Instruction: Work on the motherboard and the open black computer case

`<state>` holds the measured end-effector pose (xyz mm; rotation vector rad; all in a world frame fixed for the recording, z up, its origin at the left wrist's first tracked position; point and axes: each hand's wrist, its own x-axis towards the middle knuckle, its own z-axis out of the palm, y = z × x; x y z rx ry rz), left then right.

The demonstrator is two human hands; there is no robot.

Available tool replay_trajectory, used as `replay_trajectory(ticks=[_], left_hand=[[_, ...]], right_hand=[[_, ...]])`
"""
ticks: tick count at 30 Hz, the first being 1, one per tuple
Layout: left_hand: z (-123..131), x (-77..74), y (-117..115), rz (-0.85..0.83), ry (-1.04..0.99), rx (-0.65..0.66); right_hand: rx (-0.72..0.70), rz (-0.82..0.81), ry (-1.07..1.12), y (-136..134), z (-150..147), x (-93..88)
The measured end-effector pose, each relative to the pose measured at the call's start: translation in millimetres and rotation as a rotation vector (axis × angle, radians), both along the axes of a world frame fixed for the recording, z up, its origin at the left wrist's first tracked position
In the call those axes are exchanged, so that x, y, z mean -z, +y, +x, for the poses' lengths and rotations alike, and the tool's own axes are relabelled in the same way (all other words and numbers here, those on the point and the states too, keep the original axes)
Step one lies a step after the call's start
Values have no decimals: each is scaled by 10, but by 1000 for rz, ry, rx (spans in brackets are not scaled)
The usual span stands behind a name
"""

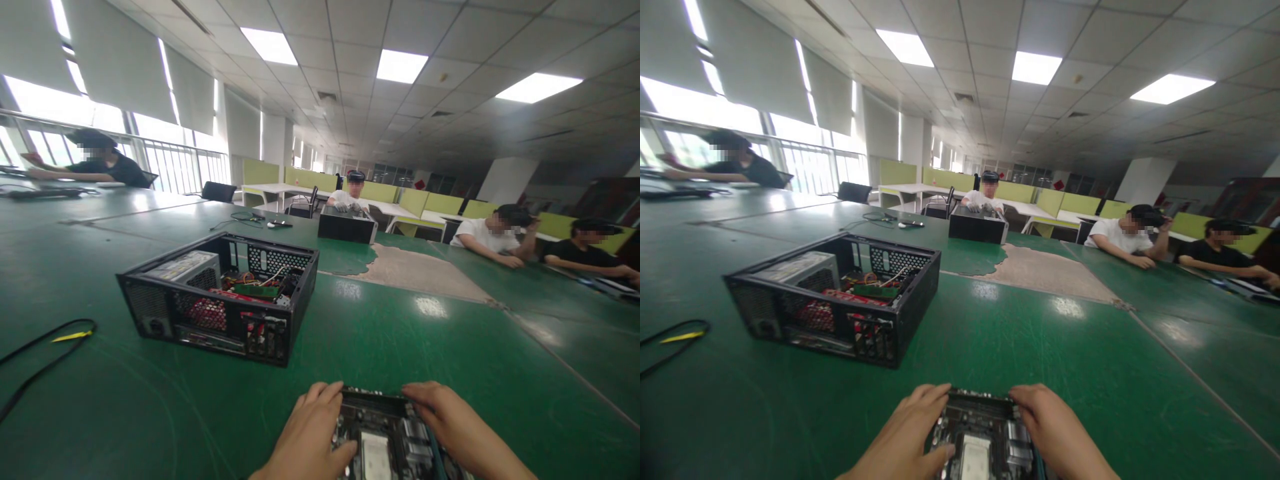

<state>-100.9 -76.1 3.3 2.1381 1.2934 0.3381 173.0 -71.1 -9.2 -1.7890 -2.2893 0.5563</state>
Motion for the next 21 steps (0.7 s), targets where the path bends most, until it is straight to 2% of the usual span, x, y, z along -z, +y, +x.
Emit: replay_trajectory(ticks=[10, 21], left_hand=[[-1, 59, 1, 32, -6, -2], [-34, 38, 25, 40, 50, 24]], right_hand=[[70, -27, -37, -20, -23, 54], [92, -131, 23, 10, -26, -19]])
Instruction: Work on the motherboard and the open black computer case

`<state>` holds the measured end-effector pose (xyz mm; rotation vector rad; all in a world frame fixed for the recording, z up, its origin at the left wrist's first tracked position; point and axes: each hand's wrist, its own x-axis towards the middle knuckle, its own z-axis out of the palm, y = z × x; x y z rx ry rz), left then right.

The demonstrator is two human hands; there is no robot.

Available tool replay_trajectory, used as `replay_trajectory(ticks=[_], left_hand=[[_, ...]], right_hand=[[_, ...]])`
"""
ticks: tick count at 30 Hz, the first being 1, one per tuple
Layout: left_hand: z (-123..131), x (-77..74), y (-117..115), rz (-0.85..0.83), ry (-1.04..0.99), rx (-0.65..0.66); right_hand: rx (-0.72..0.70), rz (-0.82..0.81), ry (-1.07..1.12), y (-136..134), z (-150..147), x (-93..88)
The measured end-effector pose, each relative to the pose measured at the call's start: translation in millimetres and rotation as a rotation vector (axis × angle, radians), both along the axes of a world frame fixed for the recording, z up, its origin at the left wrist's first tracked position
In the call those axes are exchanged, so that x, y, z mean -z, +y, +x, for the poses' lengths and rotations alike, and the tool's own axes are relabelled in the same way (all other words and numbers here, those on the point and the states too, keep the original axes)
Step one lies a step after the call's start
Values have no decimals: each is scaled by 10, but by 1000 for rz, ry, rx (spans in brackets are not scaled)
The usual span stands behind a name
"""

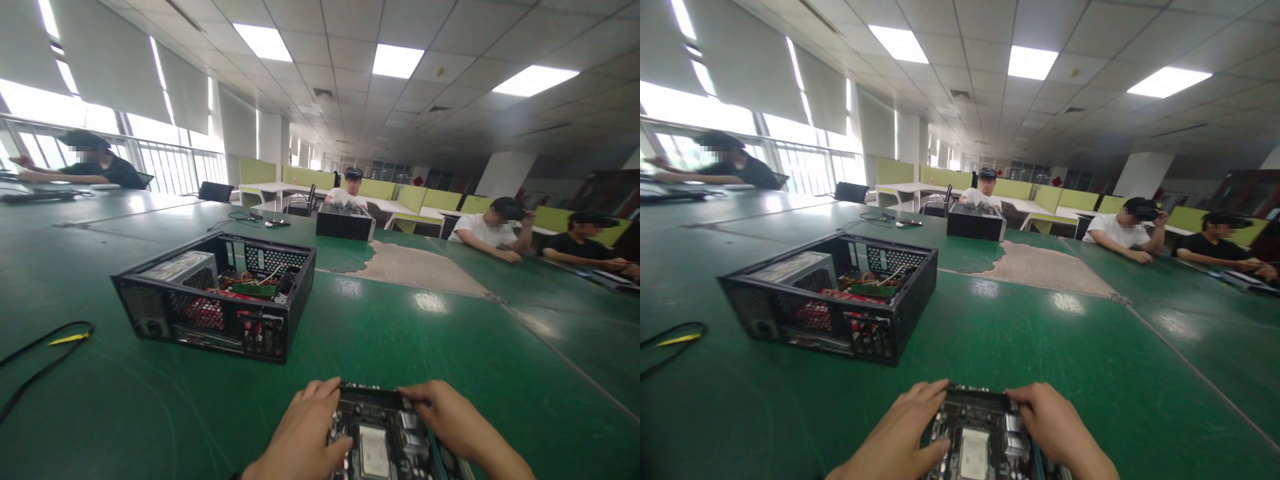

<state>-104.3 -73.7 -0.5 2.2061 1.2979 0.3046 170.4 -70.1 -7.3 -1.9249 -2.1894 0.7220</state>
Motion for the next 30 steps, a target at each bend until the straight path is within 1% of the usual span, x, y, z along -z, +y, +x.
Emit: replay_trajectory(ticks=[3, 7, 11, 13, 18, 21, 26, 30], left_hand=[[-29, -19, 12, 10, 19, 6], [-64, -67, 21, 17, 63, 26], [-78, -96, 21, 33, 91, 40], [-78, -100, 19, 36, 100, 47], [-88, -107, 5, 20, 129, 46], [-90, -105, -8, 9, 145, 47], [-47, -105, -22, -32, 155, 32], [-8, -90, -17, -39, 184, 23]], right_hand=[[-10, 19, 5, 10, 53, 30], [27, 56, -11, -6, 89, 31], [-31, 37, 37, -34, 42, -33], [-48, 24, 46, -42, 22, -54], [-21, 35, 6, -50, 22, -49], [-40, 47, 18, -55, 9, -54], [-58, -2, 12, -50, -52, -83], [-52, 8, -7, -48, -77, -100]])
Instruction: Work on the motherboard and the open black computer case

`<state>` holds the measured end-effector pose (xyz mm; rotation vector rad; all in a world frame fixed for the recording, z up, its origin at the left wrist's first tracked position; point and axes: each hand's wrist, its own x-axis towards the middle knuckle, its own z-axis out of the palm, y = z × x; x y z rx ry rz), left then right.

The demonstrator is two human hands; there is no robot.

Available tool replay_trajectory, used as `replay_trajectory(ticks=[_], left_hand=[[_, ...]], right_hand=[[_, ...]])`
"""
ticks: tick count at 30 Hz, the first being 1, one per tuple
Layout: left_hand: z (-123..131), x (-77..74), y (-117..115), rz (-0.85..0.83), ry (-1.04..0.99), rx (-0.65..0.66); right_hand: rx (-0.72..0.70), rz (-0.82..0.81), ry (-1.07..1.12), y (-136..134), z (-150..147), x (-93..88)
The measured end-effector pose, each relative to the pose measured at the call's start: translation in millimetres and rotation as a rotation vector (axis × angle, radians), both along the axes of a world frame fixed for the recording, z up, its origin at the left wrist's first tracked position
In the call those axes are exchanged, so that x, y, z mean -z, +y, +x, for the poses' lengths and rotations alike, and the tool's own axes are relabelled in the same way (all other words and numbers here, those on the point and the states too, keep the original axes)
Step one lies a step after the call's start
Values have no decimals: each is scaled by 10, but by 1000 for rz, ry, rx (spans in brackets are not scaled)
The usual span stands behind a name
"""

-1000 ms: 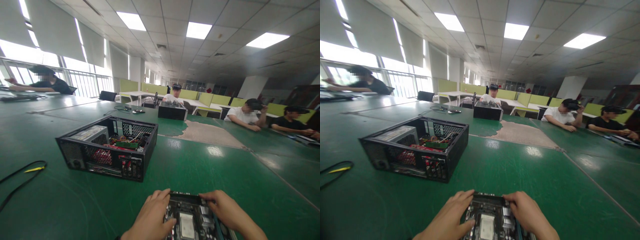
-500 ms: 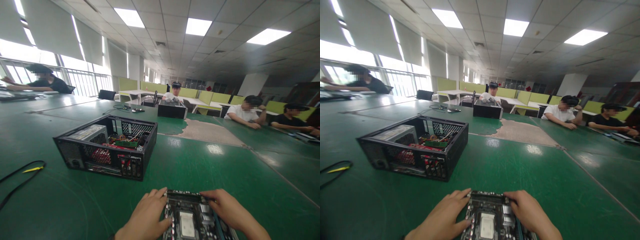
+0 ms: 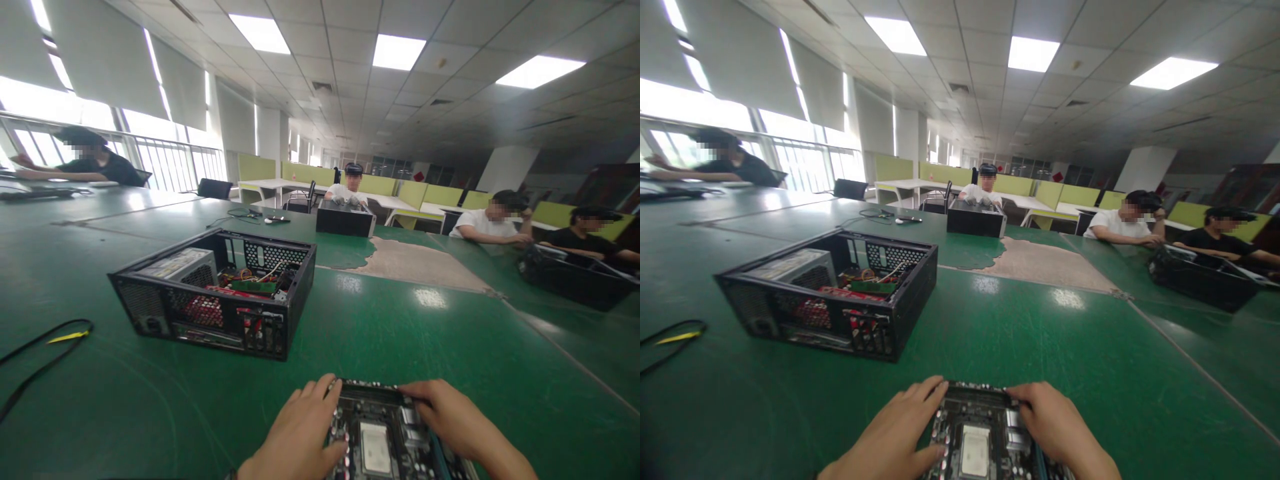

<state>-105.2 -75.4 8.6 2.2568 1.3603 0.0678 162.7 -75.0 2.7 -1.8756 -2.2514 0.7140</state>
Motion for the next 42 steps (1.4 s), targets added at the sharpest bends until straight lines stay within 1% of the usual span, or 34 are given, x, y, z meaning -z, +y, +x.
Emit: replay_trajectory(ticks=[7, 12, 18, 22, 27, 33, 42], left_hand=[[7, 12, 13, 10, 31, 4], [24, 2, -2, 49, 46, 15], [91, 71, -24, 95, 76, 4], [93, 98, -23, 78, 60, -12], [47, 64, -8, 43, 35, -19], [36, 21, -4, 13, 49, -15], [31, 38, -9, 33, 38, -9]], right_hand=[[29, -12, -43, 1, 14, 24], [45, -9, -59, -3, 5, 54], [97, 8, -96, -18, -4, 93], [90, 17, -86, 4, -5, 104], [138, 90, -140, 25, -50, 114], [167, 100, -169, 68, -71, 175], [186, 149, -161, 89, -70, 194]])
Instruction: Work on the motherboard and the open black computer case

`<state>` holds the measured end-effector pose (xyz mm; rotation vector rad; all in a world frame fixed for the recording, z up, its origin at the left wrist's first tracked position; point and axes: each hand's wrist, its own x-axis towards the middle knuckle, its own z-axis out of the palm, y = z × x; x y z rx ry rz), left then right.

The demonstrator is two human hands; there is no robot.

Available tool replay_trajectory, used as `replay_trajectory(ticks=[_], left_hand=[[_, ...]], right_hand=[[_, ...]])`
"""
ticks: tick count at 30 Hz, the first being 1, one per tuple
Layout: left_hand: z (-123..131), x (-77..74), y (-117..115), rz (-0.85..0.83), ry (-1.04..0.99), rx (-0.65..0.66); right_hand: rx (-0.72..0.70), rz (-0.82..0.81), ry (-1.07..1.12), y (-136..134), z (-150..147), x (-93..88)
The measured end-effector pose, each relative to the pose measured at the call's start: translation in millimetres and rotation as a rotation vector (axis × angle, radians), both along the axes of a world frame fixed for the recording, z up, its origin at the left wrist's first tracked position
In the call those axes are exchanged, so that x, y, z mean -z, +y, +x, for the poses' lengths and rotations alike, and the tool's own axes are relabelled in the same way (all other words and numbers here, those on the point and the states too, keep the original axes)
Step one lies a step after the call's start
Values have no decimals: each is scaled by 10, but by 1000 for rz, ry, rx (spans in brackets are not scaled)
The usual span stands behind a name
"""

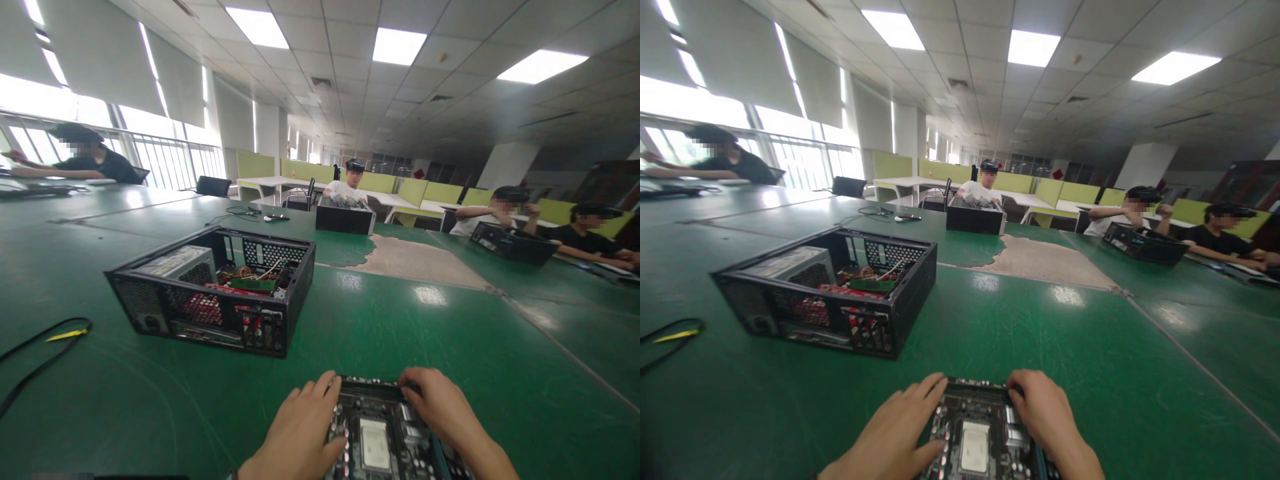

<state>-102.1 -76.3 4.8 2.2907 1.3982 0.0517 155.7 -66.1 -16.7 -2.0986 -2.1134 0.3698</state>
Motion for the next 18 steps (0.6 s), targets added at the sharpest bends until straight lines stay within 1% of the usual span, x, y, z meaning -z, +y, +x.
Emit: replay_trajectory(ticks=[6, 10, 18], left_hand=[[-6, 11, 9, 10, -12, 0], [-13, 13, 6, 27, 0, 5], [-8, 66, 15, 42, -9, 9]], right_hand=[[-27, 9, 7, -2, 20, 15], [-15, -4, 10, 7, 19, 34], [-22, -21, 25, 19, 15, 41]])
